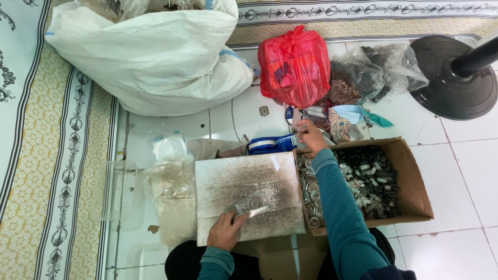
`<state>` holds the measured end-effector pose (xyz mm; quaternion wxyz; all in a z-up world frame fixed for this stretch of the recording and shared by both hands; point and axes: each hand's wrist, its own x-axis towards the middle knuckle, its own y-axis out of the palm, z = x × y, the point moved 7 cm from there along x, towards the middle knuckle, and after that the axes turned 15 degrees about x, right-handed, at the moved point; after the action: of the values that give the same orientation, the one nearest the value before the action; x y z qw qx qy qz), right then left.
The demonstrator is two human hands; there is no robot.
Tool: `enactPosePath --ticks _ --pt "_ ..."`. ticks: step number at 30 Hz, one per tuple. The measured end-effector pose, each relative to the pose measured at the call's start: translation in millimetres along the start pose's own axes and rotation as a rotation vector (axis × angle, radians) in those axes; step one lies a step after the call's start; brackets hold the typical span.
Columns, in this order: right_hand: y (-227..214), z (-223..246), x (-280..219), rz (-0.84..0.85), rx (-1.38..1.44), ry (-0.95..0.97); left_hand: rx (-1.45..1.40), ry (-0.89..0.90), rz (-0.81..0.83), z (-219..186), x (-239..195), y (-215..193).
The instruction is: The person sits on the floor and repeatedly picks small metal parts from a cardboard box, places them into small clear plastic bags, and seals the bags using a roll of tape. The person then sets the filled bags aside and repeats the process with more parts.
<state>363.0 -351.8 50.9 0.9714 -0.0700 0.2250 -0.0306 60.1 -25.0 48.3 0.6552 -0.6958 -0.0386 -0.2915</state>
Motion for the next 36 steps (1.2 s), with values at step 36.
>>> enactPosePath --ticks 36 --pt "119 19 -171 0.558 -0.254 -0.324 -0.011 -0.021 -0.098 3 7 -20"
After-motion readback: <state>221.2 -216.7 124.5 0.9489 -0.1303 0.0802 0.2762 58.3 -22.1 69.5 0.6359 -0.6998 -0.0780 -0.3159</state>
